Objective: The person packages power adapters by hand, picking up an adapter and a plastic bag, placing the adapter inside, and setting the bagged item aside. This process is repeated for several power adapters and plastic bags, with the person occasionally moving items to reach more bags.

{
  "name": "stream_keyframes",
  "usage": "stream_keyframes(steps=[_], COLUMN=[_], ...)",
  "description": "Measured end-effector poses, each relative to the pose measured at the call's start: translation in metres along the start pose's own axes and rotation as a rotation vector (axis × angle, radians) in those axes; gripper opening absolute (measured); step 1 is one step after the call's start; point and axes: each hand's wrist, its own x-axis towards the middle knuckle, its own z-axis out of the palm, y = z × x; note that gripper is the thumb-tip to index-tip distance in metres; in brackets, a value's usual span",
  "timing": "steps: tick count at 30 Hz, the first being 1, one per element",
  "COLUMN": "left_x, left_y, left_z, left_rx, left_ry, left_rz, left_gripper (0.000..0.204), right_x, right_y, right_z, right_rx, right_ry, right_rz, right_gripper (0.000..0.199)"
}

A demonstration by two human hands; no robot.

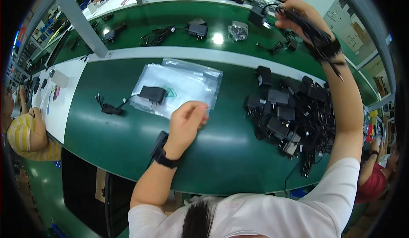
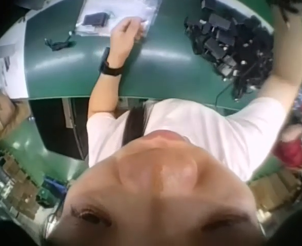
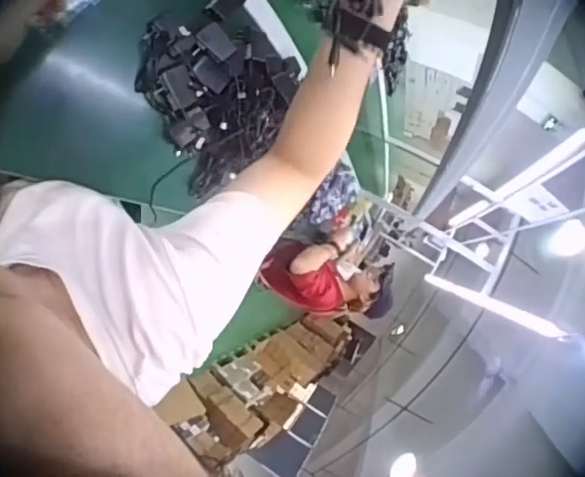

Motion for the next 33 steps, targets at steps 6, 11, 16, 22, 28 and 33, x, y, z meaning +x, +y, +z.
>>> stream_keyframes(steps=[6, 11, 16, 22, 28, 33], left_x=[-0.002, 0.002, 0.004, -0.018, -0.005, -0.009], left_y=[-0.009, 0.007, 0.007, 0.033, 0.011, 0.020], left_z=[0.019, 0.013, -0.005, -0.010, -0.008, -0.018], left_rx=[-0.931, -0.948, -1.295, -0.779, -0.549, -0.551], left_ry=[-0.491, -0.133, -0.312, -0.317, -0.341, -0.564], left_rz=[-0.109, -0.066, -0.233, -0.062, -0.024, -0.111], left_gripper=[0.061, 0.035, 0.042, 0.031, 0.023, 0.048], right_x=[-0.136, -0.193, -0.171, 0.016, 0.190, 0.226], right_y=[0.035, 0.095, 0.098, 0.098, 0.177, 0.221], right_z=[0.111, 0.115, 0.104, 0.091, 0.128, 0.159], right_rx=[0.342, 0.553, 0.170, -0.585, -1.471, -1.728], right_ry=[-0.202, -0.371, -0.242, -0.223, 0.036, -0.109], right_rz=[0.371, 0.548, 0.412, -0.057, 0.025, 0.250], right_gripper=[0.023, 0.029, 0.040, 0.042, 0.057, 0.048])
